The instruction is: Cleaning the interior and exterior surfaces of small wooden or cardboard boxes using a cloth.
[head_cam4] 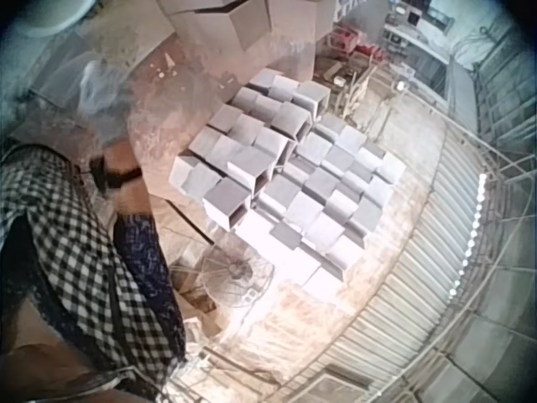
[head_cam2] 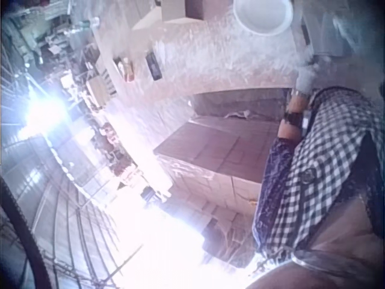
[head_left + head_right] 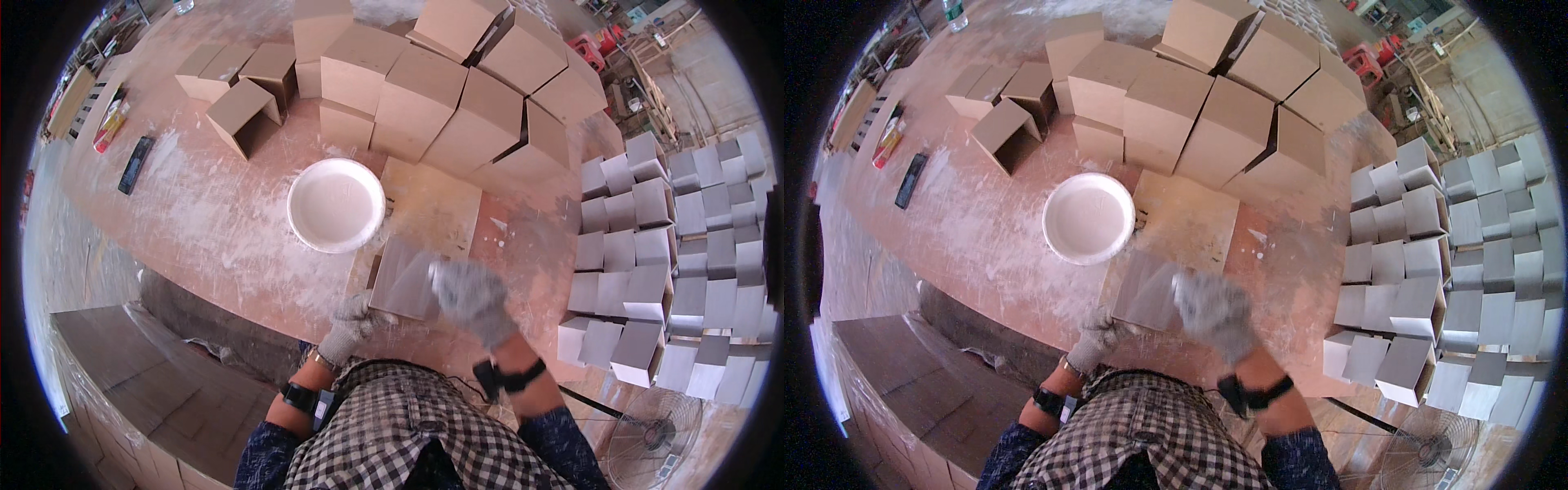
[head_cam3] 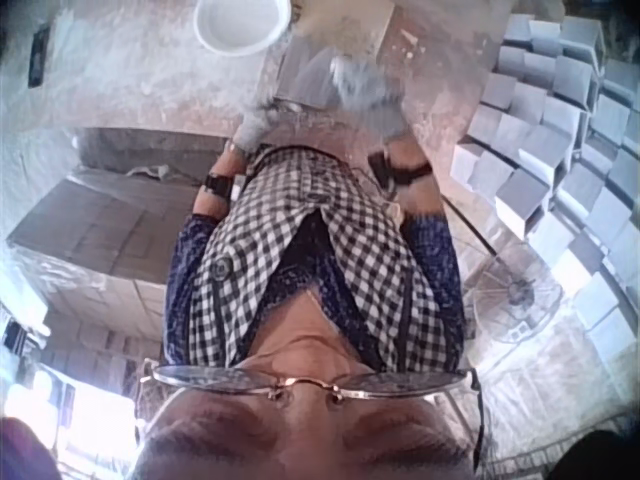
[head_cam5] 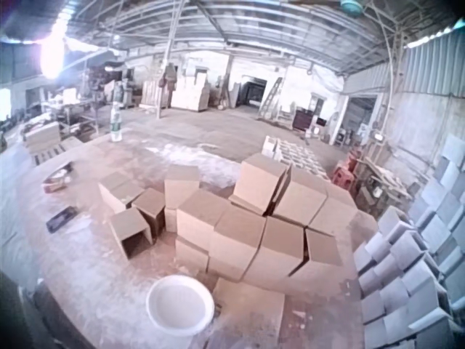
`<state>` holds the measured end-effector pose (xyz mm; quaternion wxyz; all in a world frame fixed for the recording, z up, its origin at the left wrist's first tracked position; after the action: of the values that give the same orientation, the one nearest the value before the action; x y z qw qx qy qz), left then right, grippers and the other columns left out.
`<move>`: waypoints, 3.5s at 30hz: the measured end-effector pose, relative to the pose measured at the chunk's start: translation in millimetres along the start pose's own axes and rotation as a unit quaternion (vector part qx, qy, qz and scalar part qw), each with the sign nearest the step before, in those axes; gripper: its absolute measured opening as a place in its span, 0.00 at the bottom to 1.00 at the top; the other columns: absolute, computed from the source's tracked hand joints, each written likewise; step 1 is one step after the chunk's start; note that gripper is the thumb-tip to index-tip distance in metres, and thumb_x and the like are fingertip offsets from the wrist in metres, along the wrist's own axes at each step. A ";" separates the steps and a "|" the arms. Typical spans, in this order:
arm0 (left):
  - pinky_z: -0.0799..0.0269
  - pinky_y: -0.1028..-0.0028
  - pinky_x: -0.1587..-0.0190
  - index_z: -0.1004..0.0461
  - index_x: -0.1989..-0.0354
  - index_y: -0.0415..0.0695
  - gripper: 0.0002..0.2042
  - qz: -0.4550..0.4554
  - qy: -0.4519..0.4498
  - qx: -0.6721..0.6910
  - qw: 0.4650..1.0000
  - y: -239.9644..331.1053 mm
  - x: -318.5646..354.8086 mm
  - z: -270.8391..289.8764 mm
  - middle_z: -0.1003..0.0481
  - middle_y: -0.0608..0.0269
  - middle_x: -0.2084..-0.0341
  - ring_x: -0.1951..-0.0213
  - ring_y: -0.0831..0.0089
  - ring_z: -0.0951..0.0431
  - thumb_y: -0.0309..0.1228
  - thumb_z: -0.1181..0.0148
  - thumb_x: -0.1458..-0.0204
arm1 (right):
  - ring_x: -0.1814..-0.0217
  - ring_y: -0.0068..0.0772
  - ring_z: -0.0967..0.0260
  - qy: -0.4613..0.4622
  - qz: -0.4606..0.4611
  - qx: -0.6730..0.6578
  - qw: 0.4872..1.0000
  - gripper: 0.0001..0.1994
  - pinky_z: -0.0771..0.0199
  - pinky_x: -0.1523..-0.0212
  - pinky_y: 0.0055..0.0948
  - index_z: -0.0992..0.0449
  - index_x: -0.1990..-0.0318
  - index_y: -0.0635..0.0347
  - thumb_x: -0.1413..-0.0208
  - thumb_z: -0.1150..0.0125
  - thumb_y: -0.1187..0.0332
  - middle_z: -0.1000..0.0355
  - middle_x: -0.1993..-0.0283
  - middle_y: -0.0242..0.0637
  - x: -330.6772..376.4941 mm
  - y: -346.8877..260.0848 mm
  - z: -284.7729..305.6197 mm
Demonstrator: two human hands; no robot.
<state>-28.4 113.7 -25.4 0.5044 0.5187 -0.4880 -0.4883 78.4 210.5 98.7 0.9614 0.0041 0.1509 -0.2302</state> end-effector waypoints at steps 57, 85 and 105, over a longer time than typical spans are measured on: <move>0.28 0.66 0.59 0.25 0.56 0.45 0.21 0.022 0.060 -0.153 0.986 -32.7 10.0 5.5 0.24 0.57 0.65 0.59 0.58 0.23 0.37 0.29 0.60 | 0.67 0.42 0.31 -0.096 0.051 0.130 0.986 0.08 0.32 0.73 0.42 0.28 0.73 0.53 0.48 0.44 0.61 0.32 0.69 0.36 -22.6 -52.3 -10.2; 0.30 0.61 0.54 0.24 0.59 0.46 0.16 -0.081 0.076 -0.193 0.975 -70.7 23.4 -4.7 0.25 0.54 0.61 0.56 0.51 0.26 0.37 0.33 0.57 | 0.66 0.41 0.30 -0.137 0.235 0.049 0.961 0.08 0.31 0.72 0.37 0.27 0.64 0.54 0.48 0.46 0.62 0.30 0.64 0.38 15.1 -120.5 -31.9; 0.29 0.64 0.57 0.23 0.63 0.44 0.12 0.024 0.044 0.097 0.994 -81.5 18.9 -14.1 0.26 0.56 0.69 0.61 0.53 0.26 0.35 0.36 0.55 | 0.71 0.35 0.35 -0.032 0.080 0.080 0.993 0.07 0.36 0.72 0.36 0.28 0.72 0.52 0.53 0.46 0.60 0.36 0.72 0.36 -85.1 -60.0 -50.3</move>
<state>-12.3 96.7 -107.0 0.4839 0.5746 -0.5227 -0.4030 -34.9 198.4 79.3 0.9776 0.0861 0.1007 -0.1637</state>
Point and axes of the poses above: each hand's wrist, its own x-axis away from the middle knuckle, its own z-axis out of the back of the hand, y = z × x, the point moved 9 cm from there along -x, towards the middle knuckle
